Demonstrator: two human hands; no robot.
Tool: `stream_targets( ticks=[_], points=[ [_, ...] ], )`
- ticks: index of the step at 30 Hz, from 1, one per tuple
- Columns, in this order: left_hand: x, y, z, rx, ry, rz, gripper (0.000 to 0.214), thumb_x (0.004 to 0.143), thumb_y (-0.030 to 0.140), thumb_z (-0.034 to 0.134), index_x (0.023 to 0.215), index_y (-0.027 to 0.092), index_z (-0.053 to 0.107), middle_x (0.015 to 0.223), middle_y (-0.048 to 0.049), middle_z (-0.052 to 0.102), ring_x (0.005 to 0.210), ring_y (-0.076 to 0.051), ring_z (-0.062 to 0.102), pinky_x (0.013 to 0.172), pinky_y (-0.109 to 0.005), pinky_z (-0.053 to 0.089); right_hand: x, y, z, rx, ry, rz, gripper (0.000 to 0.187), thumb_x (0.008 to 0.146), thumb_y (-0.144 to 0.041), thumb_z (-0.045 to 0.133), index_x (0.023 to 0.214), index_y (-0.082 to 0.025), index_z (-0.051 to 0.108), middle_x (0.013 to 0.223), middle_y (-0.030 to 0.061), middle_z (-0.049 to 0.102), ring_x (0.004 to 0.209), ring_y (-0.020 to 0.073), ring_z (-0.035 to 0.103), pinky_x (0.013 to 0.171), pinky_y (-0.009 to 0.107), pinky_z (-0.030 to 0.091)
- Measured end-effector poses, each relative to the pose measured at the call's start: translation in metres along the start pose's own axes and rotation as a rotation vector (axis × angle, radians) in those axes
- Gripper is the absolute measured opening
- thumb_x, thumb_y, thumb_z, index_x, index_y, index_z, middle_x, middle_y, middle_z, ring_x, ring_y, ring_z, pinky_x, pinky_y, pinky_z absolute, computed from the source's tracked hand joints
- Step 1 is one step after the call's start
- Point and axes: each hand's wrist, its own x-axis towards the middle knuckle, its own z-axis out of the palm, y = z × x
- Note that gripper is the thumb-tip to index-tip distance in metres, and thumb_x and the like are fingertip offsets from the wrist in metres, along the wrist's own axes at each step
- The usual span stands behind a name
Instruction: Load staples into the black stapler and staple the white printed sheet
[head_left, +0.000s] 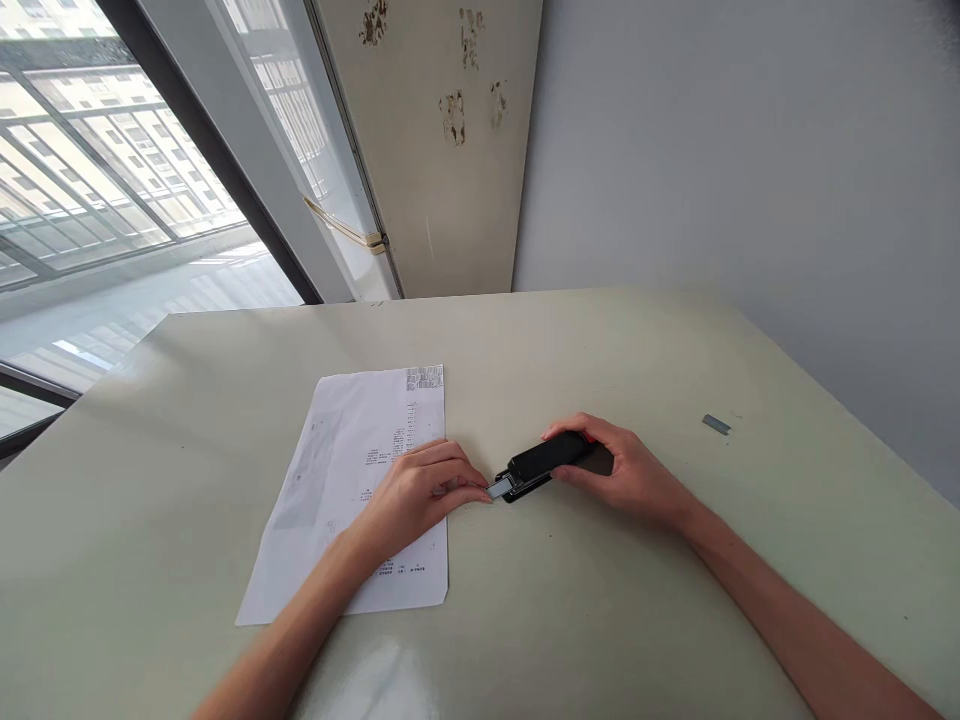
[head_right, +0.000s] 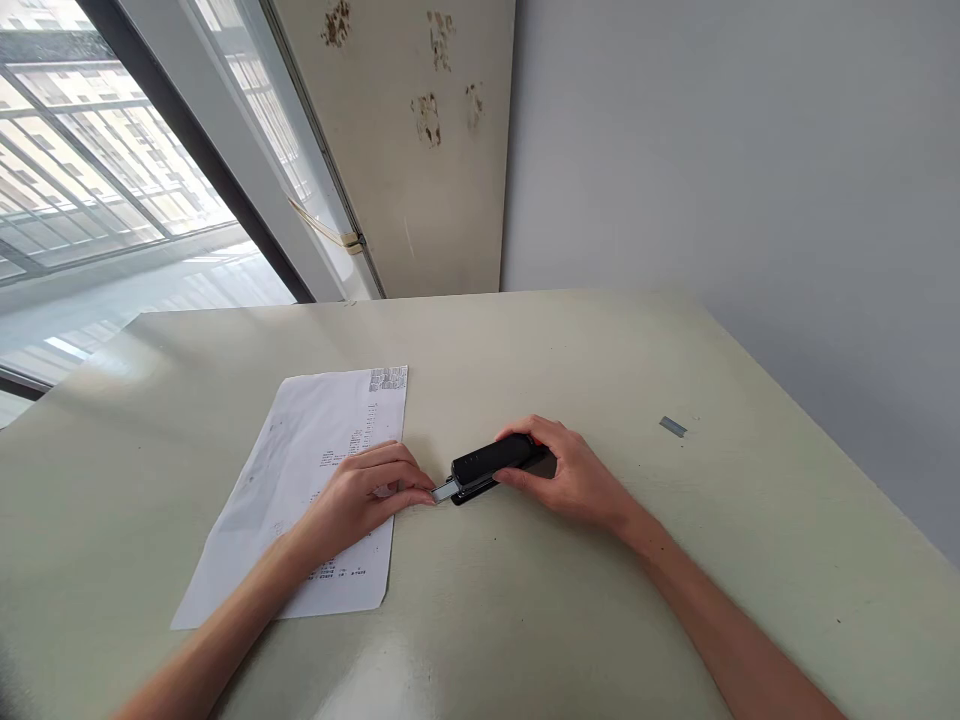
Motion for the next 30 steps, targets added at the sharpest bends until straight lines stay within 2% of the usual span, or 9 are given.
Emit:
stream_targets(
  ticks=[6,12,23,30],
  points=[
    [-0.002,0.003,0.007,0.05,-0.012,-0.006,0.024,0.099,0.044,0.068,0.091,0.022,0.075,0.082,-0.0017,0.068,0.072,-0.014,0.061,0.063,-0.027,0.048,-0.003,-0.003,-0.001,0.121,-0.091,0.046,0.028,0.088,-0.047,0.076,0.107,-0.028,0.068,0.112,0.0038,0.076,0.104,0.0274,0.068,0.087,0.039,0.053],
    [-0.002,0.002,0.012,0.125,-0.015,0.013,0.028,0.099,0.047,0.067,0.09,0.021,0.072,0.079,0.0002,0.066,0.069,-0.013,0.058,0.064,-0.027,0.044,-0.006,-0.012,0.008,0.168,-0.11,0.043,0.023,0.089,-0.044,0.076,0.103,-0.029,0.068,0.109,0.0026,0.075,0.098,0.0246,0.068,0.08,0.035,0.051],
    [-0.003,0.003,0.015,0.263,-0.003,0.035,0.038,0.108,0.046,0.052,0.083,0.021,0.066,0.074,-0.0001,0.067,0.064,-0.014,0.057,0.065,-0.029,0.041,-0.01,-0.014,0.022,0.245,-0.061,0.013,0.023,0.089,-0.043,0.078,0.104,-0.029,0.067,0.11,0.004,0.072,0.097,0.0234,0.065,0.084,0.036,0.051],
    [-0.002,0.003,0.012,0.278,-0.006,0.038,0.039,0.107,0.049,0.053,0.084,0.021,0.068,0.074,-0.0003,0.068,0.064,-0.014,0.059,0.064,-0.03,0.042,-0.008,-0.014,0.022,0.23,-0.05,0.043,0.025,0.089,-0.045,0.076,0.105,-0.028,0.067,0.11,0.0055,0.073,0.097,0.0247,0.066,0.082,0.038,0.051]
  ],
)
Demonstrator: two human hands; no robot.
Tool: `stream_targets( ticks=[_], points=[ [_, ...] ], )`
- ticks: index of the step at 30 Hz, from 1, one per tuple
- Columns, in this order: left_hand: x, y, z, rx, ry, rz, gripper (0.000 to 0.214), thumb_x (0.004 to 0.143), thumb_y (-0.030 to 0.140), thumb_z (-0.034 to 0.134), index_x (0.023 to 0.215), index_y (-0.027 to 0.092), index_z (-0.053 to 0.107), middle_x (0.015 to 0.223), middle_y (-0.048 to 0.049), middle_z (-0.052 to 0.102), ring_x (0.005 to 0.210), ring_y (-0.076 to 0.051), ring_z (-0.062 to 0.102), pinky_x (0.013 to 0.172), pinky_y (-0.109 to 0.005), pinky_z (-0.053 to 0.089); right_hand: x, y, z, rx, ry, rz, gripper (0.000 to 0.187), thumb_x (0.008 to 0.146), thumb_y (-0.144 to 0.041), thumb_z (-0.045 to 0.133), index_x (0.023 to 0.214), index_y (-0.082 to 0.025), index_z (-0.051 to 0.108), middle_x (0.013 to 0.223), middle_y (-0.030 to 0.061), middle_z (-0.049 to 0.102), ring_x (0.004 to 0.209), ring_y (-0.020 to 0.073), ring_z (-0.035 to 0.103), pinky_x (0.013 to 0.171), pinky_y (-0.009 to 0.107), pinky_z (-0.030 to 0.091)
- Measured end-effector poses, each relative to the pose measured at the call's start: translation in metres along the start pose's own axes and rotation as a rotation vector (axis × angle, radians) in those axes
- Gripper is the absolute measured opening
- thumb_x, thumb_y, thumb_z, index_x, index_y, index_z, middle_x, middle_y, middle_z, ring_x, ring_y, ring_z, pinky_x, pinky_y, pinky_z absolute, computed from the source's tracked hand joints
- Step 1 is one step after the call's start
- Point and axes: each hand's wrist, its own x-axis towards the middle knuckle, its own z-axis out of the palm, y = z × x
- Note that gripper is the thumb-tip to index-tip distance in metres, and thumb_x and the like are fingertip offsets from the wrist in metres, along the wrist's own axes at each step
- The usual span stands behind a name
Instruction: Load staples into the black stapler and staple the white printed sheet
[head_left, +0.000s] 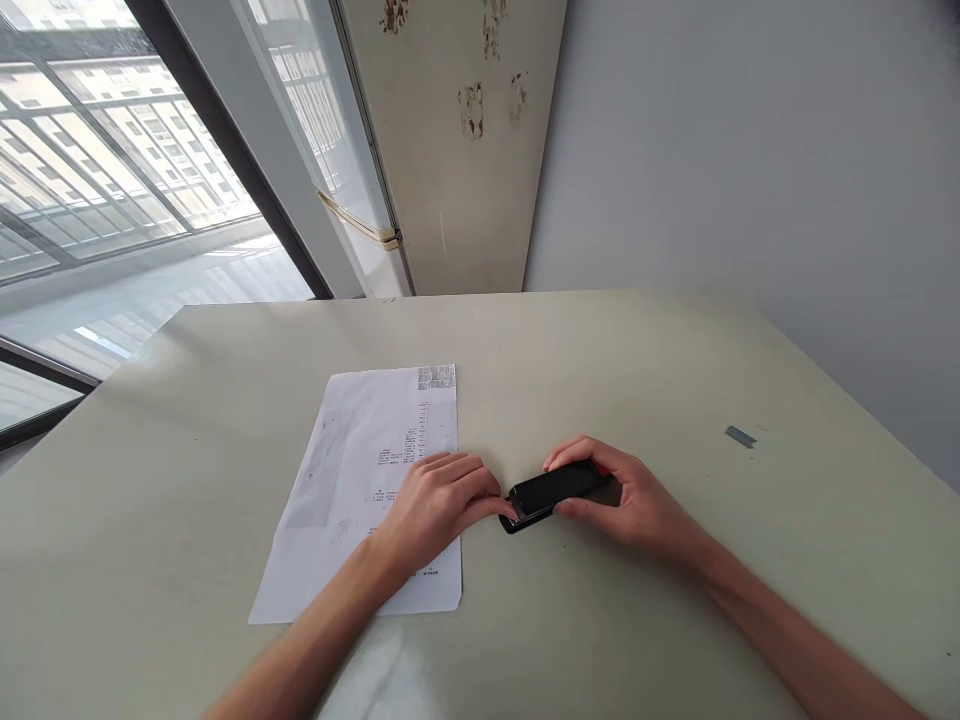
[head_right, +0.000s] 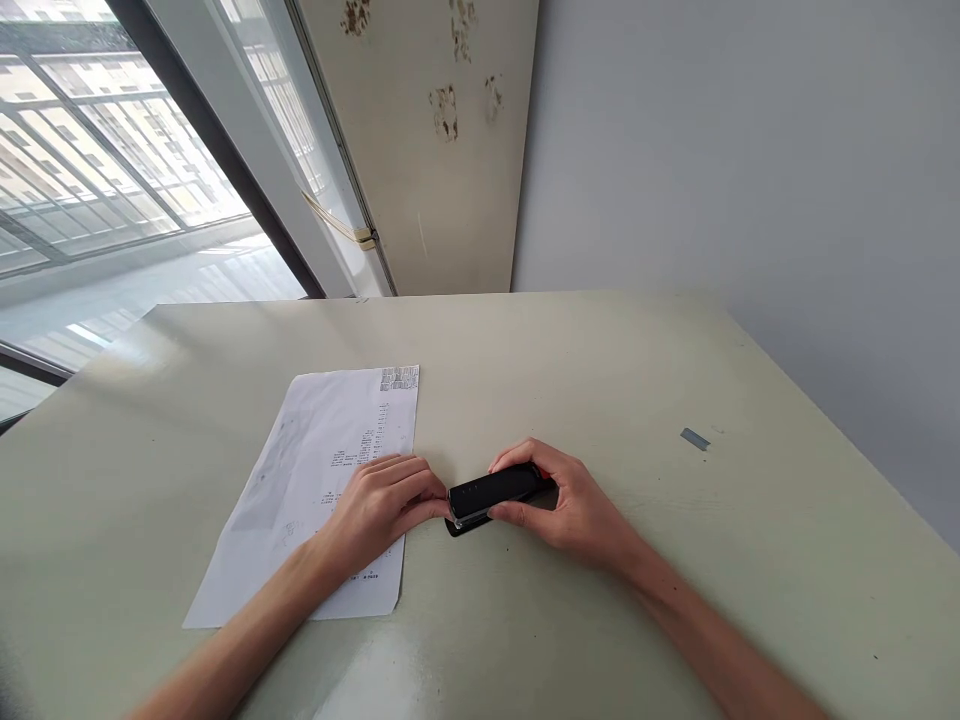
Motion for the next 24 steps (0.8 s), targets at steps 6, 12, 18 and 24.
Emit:
stream_targets(
  ticks=[6,12,18,24],
  points=[
    [0.001,-0.021,-0.029,0.079,0.073,-0.114,0.032,0.103,0.052,0.057,0.102,0.023,0.071,0.097,-0.0069,0.074,0.093,-0.024,0.066,0.084,-0.039,0.051,0.001,0.004,-0.002,-0.043,0.077,0.043,0.03,0.086,-0.051,0.079,0.103,-0.028,0.067,0.108,0.0035,0.074,0.097,0.0248,0.068,0.082,0.036,0.053],
    [-0.019,-0.082,-0.053,0.331,0.176,-0.69,0.061,0.1,0.065,0.047,0.138,0.019,0.056,0.154,-0.0186,0.052,0.148,-0.041,0.034,0.117,-0.062,0.032,-0.001,0.0,-0.006,-0.117,0.173,0.107,0.032,0.088,-0.057,0.074,0.105,-0.03,0.07,0.107,0.0028,0.074,0.088,0.0225,0.066,0.072,0.034,0.054],
    [-0.029,-0.097,-0.059,0.379,0.175,-0.771,0.055,0.102,0.062,0.038,0.133,0.021,0.059,0.147,-0.0156,0.059,0.142,-0.041,0.041,0.12,-0.062,0.023,-0.001,0.004,-0.014,-0.146,0.232,0.12,0.036,0.087,-0.061,0.074,0.105,-0.03,0.07,0.106,0.0034,0.074,0.086,0.0224,0.065,0.069,0.033,0.054],
    [-0.025,-0.084,-0.047,0.337,0.248,-0.69,0.051,0.098,0.062,0.05,0.124,0.021,0.06,0.122,-0.0155,0.06,0.126,-0.039,0.047,0.109,-0.058,0.038,-0.002,0.007,-0.021,-0.176,0.291,0.15,0.039,0.085,-0.062,0.076,0.107,-0.03,0.071,0.108,0.0032,0.074,0.086,0.0222,0.065,0.067,0.031,0.054]
  ],
)
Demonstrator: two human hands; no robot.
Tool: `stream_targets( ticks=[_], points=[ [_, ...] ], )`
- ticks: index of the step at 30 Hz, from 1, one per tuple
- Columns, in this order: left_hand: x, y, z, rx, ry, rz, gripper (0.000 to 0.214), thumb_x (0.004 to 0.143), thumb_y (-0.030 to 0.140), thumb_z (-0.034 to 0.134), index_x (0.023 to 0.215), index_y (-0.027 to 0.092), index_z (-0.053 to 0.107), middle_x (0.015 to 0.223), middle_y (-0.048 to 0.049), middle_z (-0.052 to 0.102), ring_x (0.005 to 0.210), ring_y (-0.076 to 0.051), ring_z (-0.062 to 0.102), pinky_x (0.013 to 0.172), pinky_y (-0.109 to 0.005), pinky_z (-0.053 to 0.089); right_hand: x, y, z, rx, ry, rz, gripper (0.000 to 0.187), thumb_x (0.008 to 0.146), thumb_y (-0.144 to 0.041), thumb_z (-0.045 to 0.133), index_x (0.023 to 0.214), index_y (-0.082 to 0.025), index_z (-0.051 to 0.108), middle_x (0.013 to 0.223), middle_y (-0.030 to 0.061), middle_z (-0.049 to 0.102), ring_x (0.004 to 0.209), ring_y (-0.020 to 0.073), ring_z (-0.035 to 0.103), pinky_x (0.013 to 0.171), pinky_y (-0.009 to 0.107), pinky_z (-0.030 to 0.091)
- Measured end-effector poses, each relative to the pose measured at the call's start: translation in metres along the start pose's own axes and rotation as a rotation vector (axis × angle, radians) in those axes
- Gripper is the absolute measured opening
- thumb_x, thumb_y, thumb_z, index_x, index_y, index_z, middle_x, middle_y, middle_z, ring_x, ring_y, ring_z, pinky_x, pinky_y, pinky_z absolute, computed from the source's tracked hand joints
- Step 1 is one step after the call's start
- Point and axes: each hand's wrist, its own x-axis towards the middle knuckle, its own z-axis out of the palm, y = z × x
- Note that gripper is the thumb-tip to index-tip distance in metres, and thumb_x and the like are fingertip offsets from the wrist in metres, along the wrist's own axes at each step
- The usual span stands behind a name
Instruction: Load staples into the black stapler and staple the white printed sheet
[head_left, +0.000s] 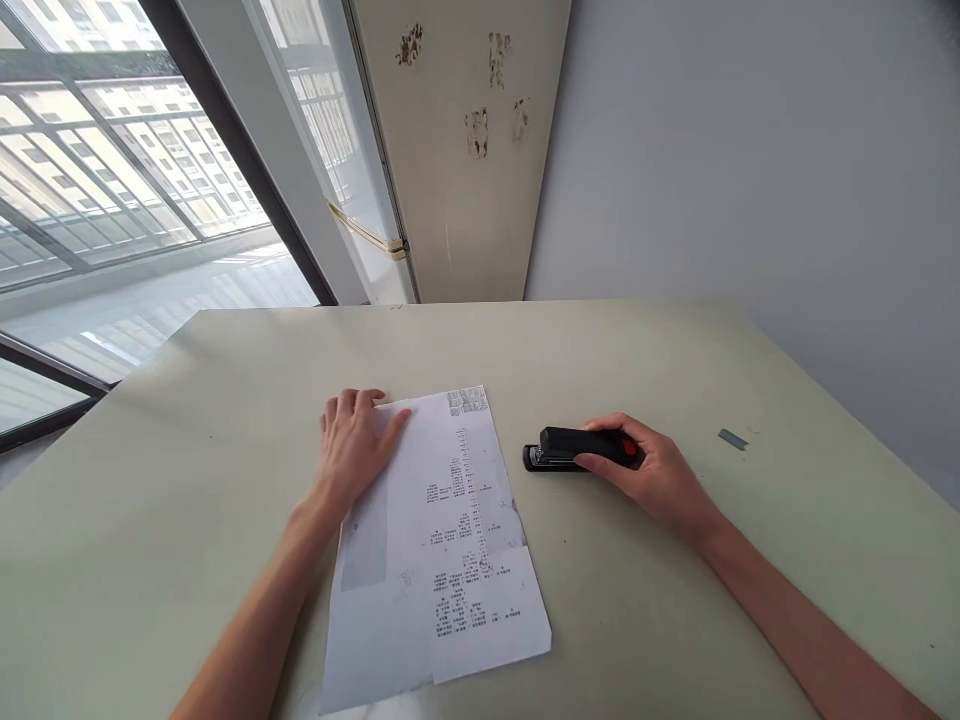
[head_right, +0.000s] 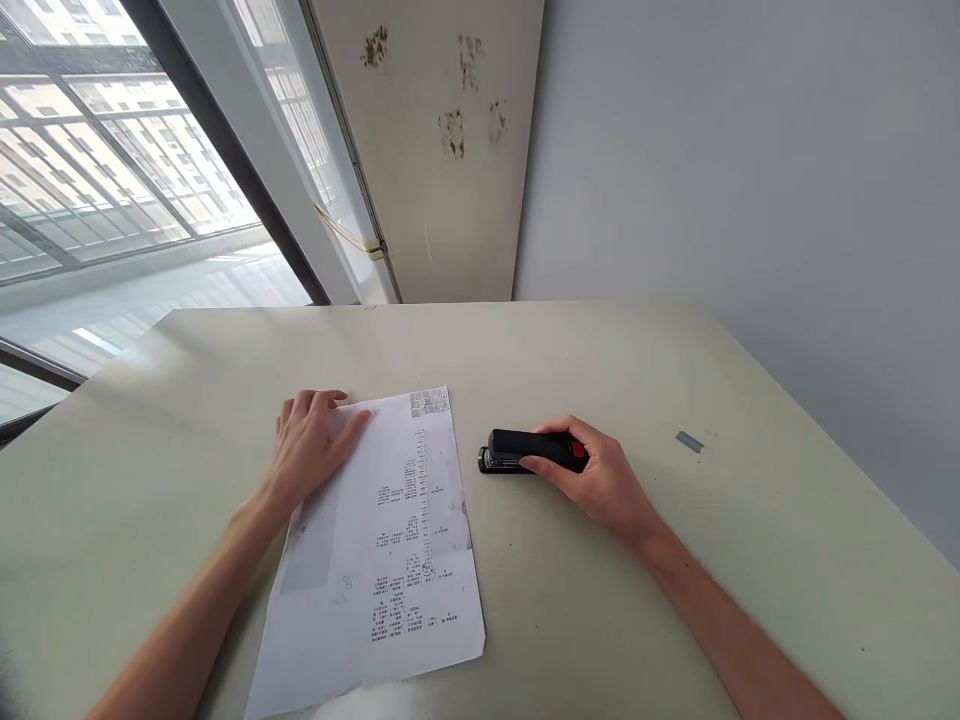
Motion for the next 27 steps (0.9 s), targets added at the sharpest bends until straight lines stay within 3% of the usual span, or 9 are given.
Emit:
stream_targets(
  ticks=[7,13,17,23,27],
  points=[
    [-0.011,0.019,0.016,0.024,0.045,0.164,0.04,0.102,0.059,0.048,0.106,0.02,0.055,0.116,-0.013,0.055,0.113,-0.034,0.05,0.103,-0.054,0.041,0.004,0.001,-0.002,-0.037,0.02,0.001,0.041,0.083,-0.063,0.077,0.105,-0.029,0.072,0.104,0.0034,0.075,0.082,0.0217,0.065,0.067,0.032,0.054],
    [-0.012,0.021,0.018,0.014,0.041,0.196,0.043,0.104,0.059,0.047,0.119,0.019,0.052,0.118,-0.0132,0.058,0.113,-0.033,0.05,0.105,-0.053,0.038,0.002,-0.002,-0.005,-0.068,0.038,-0.016,0.042,0.083,-0.065,0.075,0.103,-0.028,0.073,0.101,0.0039,0.075,0.079,0.0212,0.065,0.067,0.032,0.054],
    [-0.012,0.021,0.019,-0.016,0.006,0.173,0.046,0.098,0.064,0.055,0.114,0.021,0.054,0.118,-0.0122,0.057,0.115,-0.034,0.047,0.105,-0.053,0.038,0.0,-0.006,-0.007,-0.068,0.023,0.018,0.042,0.084,-0.065,0.075,0.105,-0.028,0.073,0.103,0.0037,0.074,0.081,0.0211,0.064,0.066,0.031,0.054],
    [-0.014,0.028,0.014,-0.109,-0.058,0.254,0.042,0.097,0.063,0.06,0.102,0.022,0.049,0.112,-0.0083,0.059,0.108,-0.029,0.051,0.103,-0.052,0.04,0.0,-0.01,-0.008,-0.073,0.024,0.043,0.043,0.082,-0.066,0.076,0.104,-0.029,0.073,0.1,0.0032,0.073,0.082,0.0216,0.063,0.069,0.031,0.053],
    [-0.017,0.034,0.011,-0.169,-0.113,0.281,0.04,0.099,0.06,0.06,0.108,0.023,0.049,0.108,-0.0062,0.063,0.105,-0.027,0.054,0.102,-0.051,0.042,-0.003,-0.01,-0.009,-0.069,0.018,0.04,0.041,0.083,-0.064,0.076,0.105,-0.029,0.073,0.1,0.0034,0.073,0.083,0.0222,0.063,0.07,0.031,0.053]
  ],
)
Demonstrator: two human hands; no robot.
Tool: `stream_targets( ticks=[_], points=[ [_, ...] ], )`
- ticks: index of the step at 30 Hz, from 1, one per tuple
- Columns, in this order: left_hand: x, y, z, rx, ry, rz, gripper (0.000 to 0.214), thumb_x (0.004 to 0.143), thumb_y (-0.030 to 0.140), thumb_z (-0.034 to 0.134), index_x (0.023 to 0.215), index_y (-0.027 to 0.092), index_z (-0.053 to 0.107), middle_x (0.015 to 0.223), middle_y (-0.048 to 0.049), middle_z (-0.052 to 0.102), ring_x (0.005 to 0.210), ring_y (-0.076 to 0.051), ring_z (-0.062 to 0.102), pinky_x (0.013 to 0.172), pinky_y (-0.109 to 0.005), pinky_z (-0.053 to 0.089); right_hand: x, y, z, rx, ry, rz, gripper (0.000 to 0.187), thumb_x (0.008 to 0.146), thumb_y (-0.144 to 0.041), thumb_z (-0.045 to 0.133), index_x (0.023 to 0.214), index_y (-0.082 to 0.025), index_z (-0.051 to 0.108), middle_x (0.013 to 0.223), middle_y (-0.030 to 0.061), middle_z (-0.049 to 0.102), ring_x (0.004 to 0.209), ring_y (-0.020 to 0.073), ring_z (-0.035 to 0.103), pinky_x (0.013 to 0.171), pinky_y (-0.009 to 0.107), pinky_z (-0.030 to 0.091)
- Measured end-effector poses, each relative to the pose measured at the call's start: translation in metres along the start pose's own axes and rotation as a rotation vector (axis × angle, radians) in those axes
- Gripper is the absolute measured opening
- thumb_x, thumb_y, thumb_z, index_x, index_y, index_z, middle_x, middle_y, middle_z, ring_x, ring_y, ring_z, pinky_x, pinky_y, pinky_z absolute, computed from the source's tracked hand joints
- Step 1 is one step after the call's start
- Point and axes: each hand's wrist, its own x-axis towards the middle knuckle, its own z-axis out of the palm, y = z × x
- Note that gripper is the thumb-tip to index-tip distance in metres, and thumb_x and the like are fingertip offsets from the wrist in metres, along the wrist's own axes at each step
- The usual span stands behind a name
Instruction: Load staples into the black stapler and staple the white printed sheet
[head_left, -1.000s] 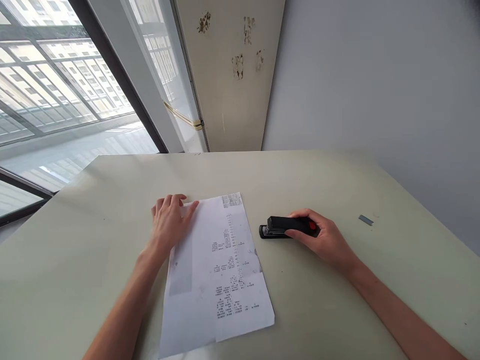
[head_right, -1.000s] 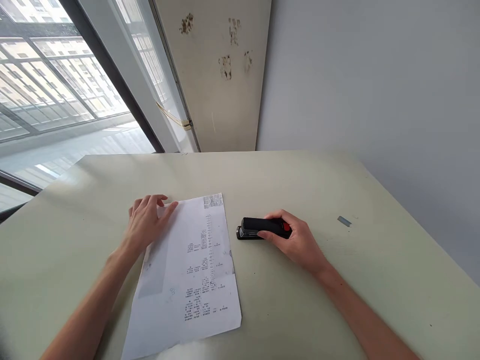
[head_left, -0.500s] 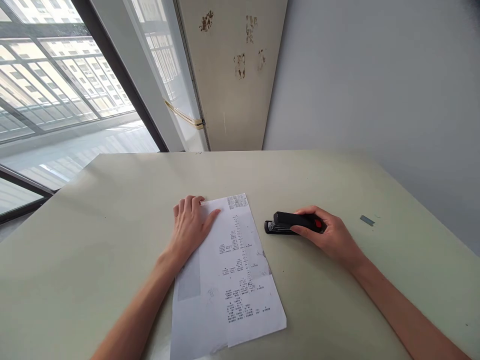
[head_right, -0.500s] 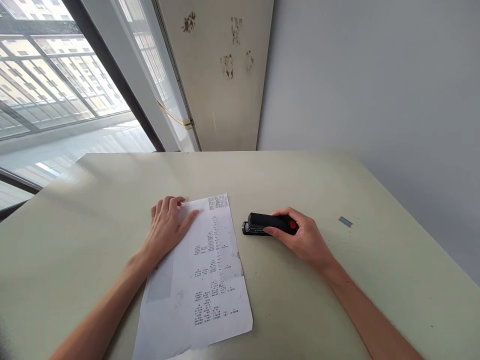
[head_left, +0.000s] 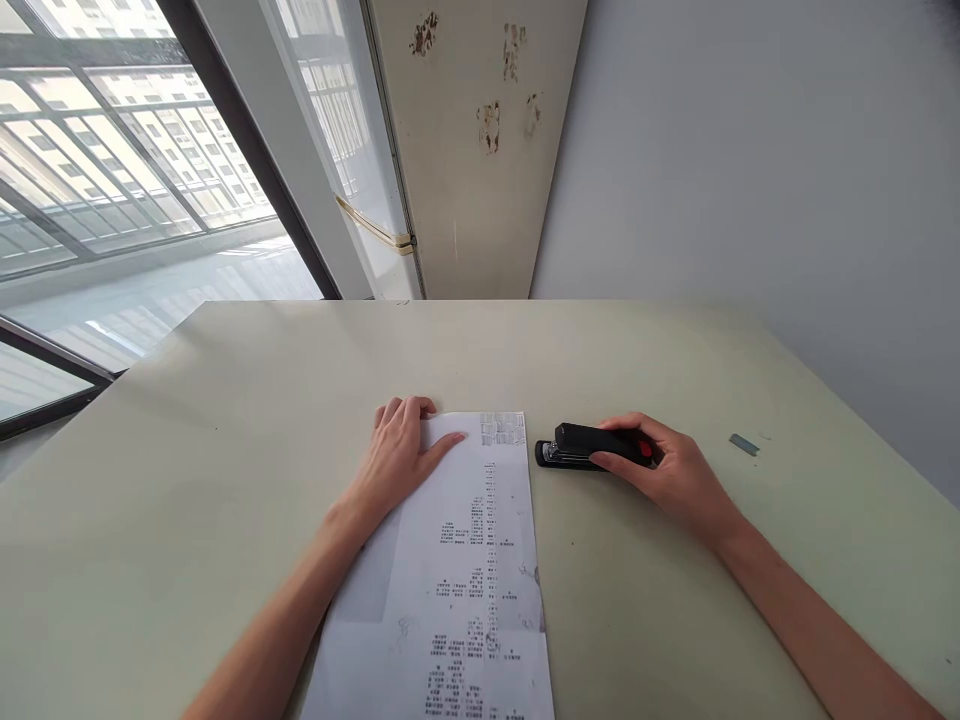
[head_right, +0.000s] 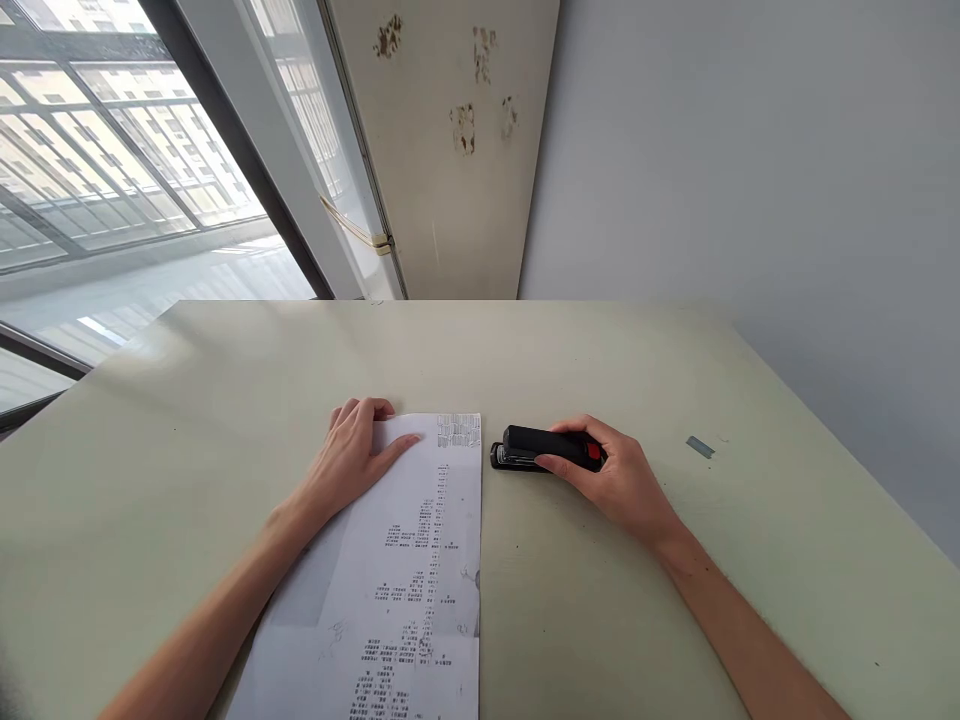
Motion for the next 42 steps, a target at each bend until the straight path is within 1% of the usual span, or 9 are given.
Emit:
stream_targets(
  ticks=[4,9,17,22,29,32,35,39,42],
  points=[
    [-0.001,0.005,0.001,-0.006,-0.002,0.071,0.032,0.104,0.054,0.054,0.11,0.023,0.054,0.107,-0.0055,0.062,0.105,-0.027,0.053,0.103,-0.049,0.043,-0.001,0.003,0.0,0.0,0.017,-0.011,0.042,0.082,-0.064,0.077,0.104,-0.029,0.073,0.1,0.0035,0.073,0.081,0.0217,0.062,0.07,0.032,0.053],
    [0.0,0.01,0.002,-0.029,-0.016,0.087,0.027,0.105,0.051,0.052,0.107,0.024,0.056,0.106,-0.0052,0.062,0.104,-0.026,0.053,0.1,-0.047,0.045,0.002,0.004,0.0,0.0,0.014,-0.018,0.043,0.082,-0.065,0.076,0.104,-0.028,0.072,0.101,0.0042,0.073,0.081,0.0215,0.062,0.07,0.032,0.053],
    [-0.001,0.022,0.009,-0.124,-0.009,0.031,0.021,0.105,0.045,0.054,0.106,0.024,0.056,0.108,-0.0044,0.064,0.105,-0.026,0.055,0.102,-0.047,0.043,0.002,0.004,0.003,-0.005,0.009,0.003,0.043,0.082,-0.065,0.076,0.105,-0.029,0.071,0.097,0.002,0.072,0.08,0.0205,0.062,0.068,0.031,0.053],
    [-0.003,0.034,0.015,-0.211,0.028,-0.059,0.014,0.103,0.039,0.057,0.103,0.025,0.058,0.106,-0.0025,0.068,0.106,-0.025,0.059,0.104,-0.047,0.043,0.002,0.005,0.002,-0.015,-0.01,-0.019,0.041,0.085,-0.064,0.074,0.107,-0.029,0.07,0.102,0.0025,0.073,0.083,0.0211,0.063,0.071,0.032,0.055],
    [-0.008,0.036,0.017,-0.255,0.124,-0.032,0.018,0.103,0.033,0.058,0.12,0.027,0.057,0.127,-0.0048,0.065,0.124,-0.025,0.055,0.112,-0.049,0.04,0.003,0.016,0.004,-0.075,-0.072,-0.109,0.042,0.092,-0.066,0.065,0.115,-0.031,0.069,0.107,0.0023,0.074,0.083,0.0212,0.063,0.072,0.033,0.054],
    [-0.006,0.026,0.01,-0.241,0.068,0.104,0.021,0.103,0.036,0.059,0.122,0.028,0.058,0.134,-0.0045,0.065,0.135,-0.026,0.05,0.116,-0.049,0.041,0.006,0.019,0.002,-0.09,-0.057,-0.132,0.046,0.097,-0.068,0.054,0.117,-0.03,0.07,0.111,0.004,0.075,0.081,0.0222,0.064,0.069,0.034,0.053],
    [-0.007,0.016,0.003,-0.171,-0.033,0.209,0.033,0.101,0.046,0.062,0.128,0.027,0.058,0.148,-0.0065,0.06,0.148,-0.03,0.04,0.121,-0.055,0.037,0.009,0.013,0.002,-0.064,-0.044,-0.108,0.051,0.103,-0.068,0.041,0.117,-0.029,0.071,0.115,0.0057,0.076,0.093,0.0258,0.069,0.075,0.036,0.055],
    [-0.01,0.015,0.005,-0.093,-0.124,0.223,0.046,0.102,0.054,0.058,0.138,0.025,0.054,0.16,-0.0101,0.05,0.157,-0.034,0.031,0.125,-0.061,0.033,0.015,-0.004,0.003,-0.052,-0.035,-0.081,0.055,0.105,-0.067,0.035,0.115,-0.028,0.073,0.127,0.007,0.074,0.12,0.0296,0.066,0.097,0.04,0.053],
    [-0.011,0.018,0.011,-0.086,-0.148,0.256,0.048,0.104,0.054,0.054,0.14,0.023,0.054,0.162,-0.0113,0.048,0.157,-0.033,0.032,0.127,-0.06,0.03,0.022,-0.015,0.007,-0.116,-0.039,-0.049,0.057,0.104,-0.069,0.035,0.118,-0.029,0.072,0.127,0.0073,0.074,0.122,0.0316,0.065,0.099,0.043,0.052]
  ],
)
